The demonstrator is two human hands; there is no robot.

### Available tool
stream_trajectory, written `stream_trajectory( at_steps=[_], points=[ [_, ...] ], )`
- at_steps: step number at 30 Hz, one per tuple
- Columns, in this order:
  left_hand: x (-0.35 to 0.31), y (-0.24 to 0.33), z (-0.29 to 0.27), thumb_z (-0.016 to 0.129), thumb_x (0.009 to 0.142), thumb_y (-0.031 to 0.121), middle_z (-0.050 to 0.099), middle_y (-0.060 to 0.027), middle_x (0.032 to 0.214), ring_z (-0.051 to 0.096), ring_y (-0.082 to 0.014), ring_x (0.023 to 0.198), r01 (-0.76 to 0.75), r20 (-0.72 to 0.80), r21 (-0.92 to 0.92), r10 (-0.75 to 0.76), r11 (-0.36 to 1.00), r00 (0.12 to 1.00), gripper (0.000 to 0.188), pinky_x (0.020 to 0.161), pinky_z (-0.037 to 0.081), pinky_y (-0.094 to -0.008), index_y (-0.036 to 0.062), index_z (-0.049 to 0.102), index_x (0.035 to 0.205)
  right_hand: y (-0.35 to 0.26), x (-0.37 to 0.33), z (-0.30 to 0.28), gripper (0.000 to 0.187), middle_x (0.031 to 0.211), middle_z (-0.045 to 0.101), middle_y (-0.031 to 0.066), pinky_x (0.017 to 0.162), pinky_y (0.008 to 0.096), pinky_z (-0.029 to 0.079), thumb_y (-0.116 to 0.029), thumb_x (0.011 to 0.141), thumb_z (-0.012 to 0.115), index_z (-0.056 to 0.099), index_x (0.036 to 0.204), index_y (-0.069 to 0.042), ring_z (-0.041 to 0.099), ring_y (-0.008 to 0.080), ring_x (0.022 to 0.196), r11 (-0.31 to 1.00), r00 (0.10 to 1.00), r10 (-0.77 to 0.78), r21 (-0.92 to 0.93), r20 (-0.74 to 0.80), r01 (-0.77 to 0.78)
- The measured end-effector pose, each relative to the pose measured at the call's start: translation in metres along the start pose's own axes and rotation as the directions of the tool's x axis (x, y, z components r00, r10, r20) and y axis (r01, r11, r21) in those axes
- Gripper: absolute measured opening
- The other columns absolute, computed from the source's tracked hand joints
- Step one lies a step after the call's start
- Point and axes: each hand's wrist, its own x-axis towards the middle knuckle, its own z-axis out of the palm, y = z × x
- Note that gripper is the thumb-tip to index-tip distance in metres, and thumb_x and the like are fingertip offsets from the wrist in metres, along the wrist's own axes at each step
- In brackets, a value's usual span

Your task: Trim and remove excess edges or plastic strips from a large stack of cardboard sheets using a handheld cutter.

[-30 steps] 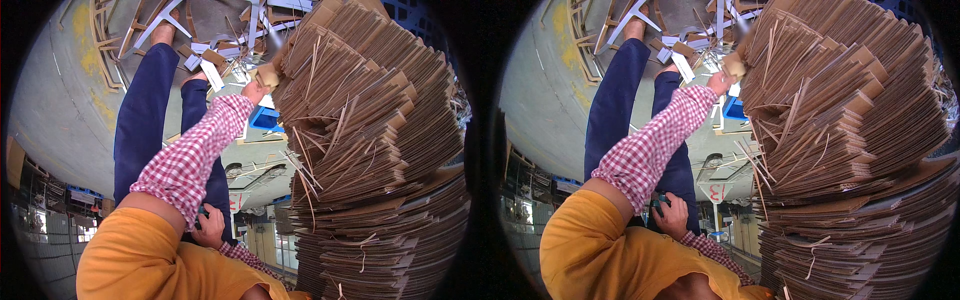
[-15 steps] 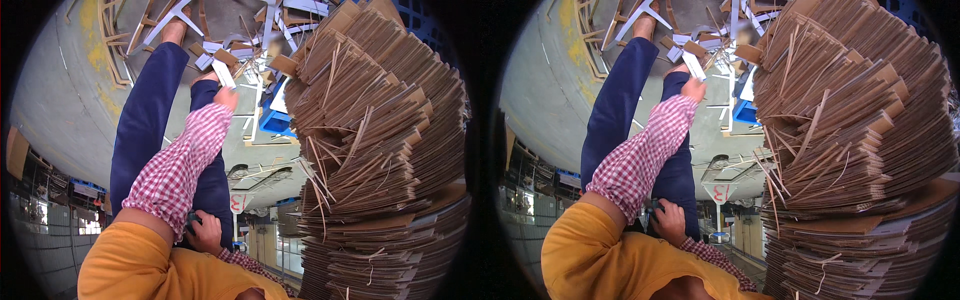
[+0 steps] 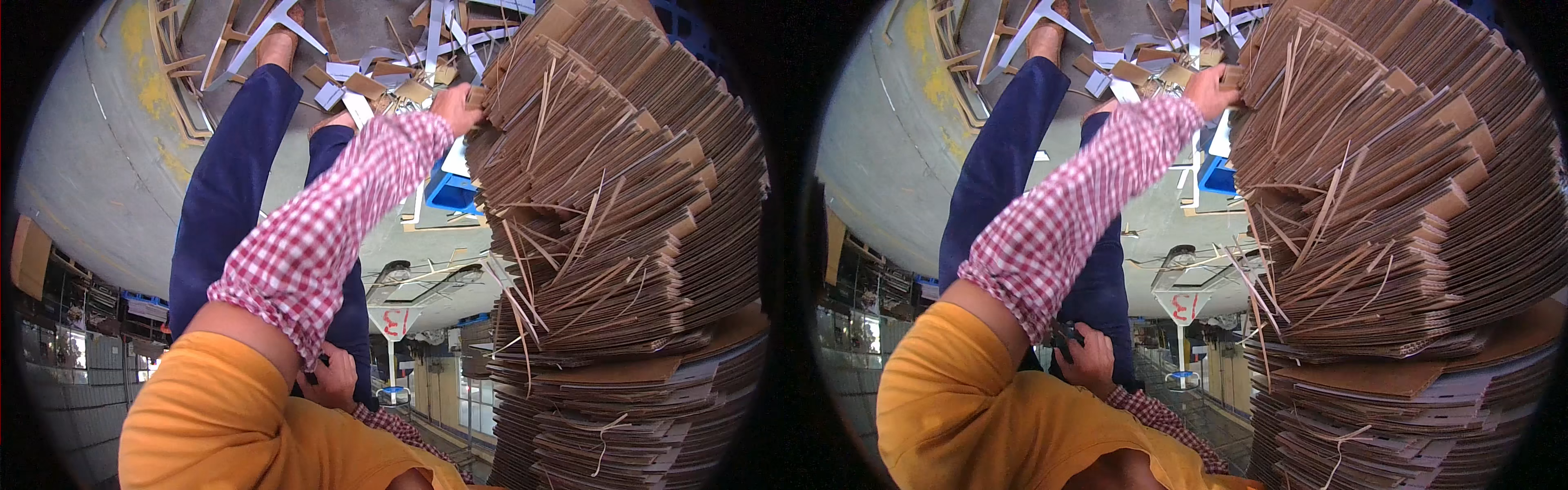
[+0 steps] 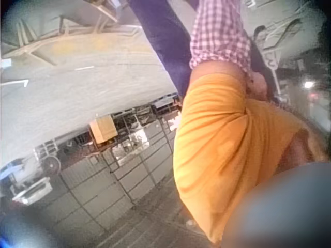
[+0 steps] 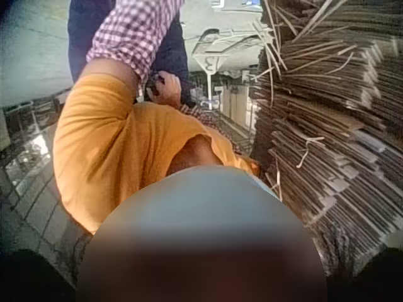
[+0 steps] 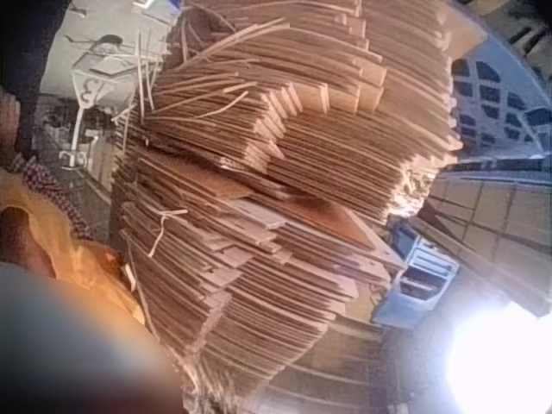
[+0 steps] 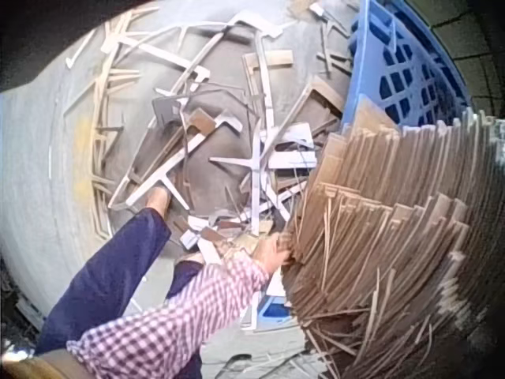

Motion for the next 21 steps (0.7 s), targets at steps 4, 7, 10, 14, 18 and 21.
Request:
stream_trajectory(
  at_steps=[4,7,10,14,18,21],
  points=[
    [-0.021,0.013,0.019,0.069,0.066,0.020,0.063,-0.0184,0.087,0.061,-0.0287,0.082,0.144,-0.150,-0.103,-0.158,0.984,0.976,0.036,0.075,0.047,-0.0342,-0.0005,0.057,0.093,-0.001,0.001,-0.010,0.025,0.100,0.053,0.0125,0.066,0.0356,0.039,-0.018,0.063,0.070,0.060,0.082,-0.005,0.052,0.0272,0.082,0.999,0.999,0.051,-0.020,-0.005,-0.051],
    [-0.019,-0.008,0.021,0.073,0.060,0.020,0.064,-0.0139,0.086,0.062,-0.0235,0.078,0.240,-0.252,-0.267,-0.308,0.933,0.917,0.041,0.073,0.047,-0.0318,0.0004,0.059,0.094,-0.002,0.011,-0.014,0.025,0.100,0.053,0.0124,0.067,0.0358,0.039,-0.018,0.063,0.070,0.059,0.082,-0.005,0.051,0.0273,0.082,0.999,0.999,0.002,-0.048,0.046,0.000],
    [-0.003,-0.011,0.023,0.075,0.059,0.020,0.065,-0.0114,0.088,0.062,-0.0192,0.080,0.411,-0.033,-0.336,-0.446,0.848,0.894,0.042,0.076,0.046,-0.0290,0.0034,0.061,0.095,-0.002,0.003,-0.016,0.026,0.100,0.052,0.0120,0.068,0.0358,0.038,-0.018,0.063,0.070,0.059,0.082,-0.005,0.051,0.0272,0.082,0.996,0.999,0.052,-0.066,0.000,-0.052],
    [0.010,-0.012,-0.025,0.074,0.063,0.020,0.065,-0.0078,0.091,0.061,-0.0180,0.082,0.322,0.292,-0.203,-0.257,0.925,0.921,0.038,0.078,0.047,-0.0284,0.0038,0.061,0.096,0.000,0.007,-0.014,0.026,0.099,0.052,0.0117,0.068,0.0356,0.039,-0.017,0.063,0.070,0.060,0.084,-0.005,0.051,0.0267,0.082,0.995,0.999,-0.043,-0.086,0.025,0.045],
    [0.041,0.002,0.011,0.067,0.068,0.033,0.060,-0.0070,0.100,0.057,-0.0211,0.093,0.185,0.198,0.244,-0.235,0.952,0.952,0.036,0.076,0.047,-0.0292,0.0097,0.063,0.094,0.008,0.004,-0.013,0.029,0.099,0.053,0.0110,0.068,0.0358,0.040,-0.018,0.062,0.070,0.061,0.086,-0.005,0.051,0.0262,0.083,0.994,1.000,-0.012,-0.109,-0.012,0.011],
    [0.018,-0.035,-0.006,0.064,0.068,0.034,0.059,-0.0091,0.100,0.055,-0.0269,0.094,-0.409,0.259,0.541,0.317,0.735,0.912,0.033,0.078,0.047,-0.0329,0.0140,0.062,0.095,-0.003,0.000,-0.008,0.029,0.099,0.053,0.0113,0.068,0.0358,0.040,-0.018,0.062,0.071,0.060,0.086,-0.005,0.052,0.0264,0.083,0.995,0.999,-0.036,-0.092,0.021,0.038]
  ],
)
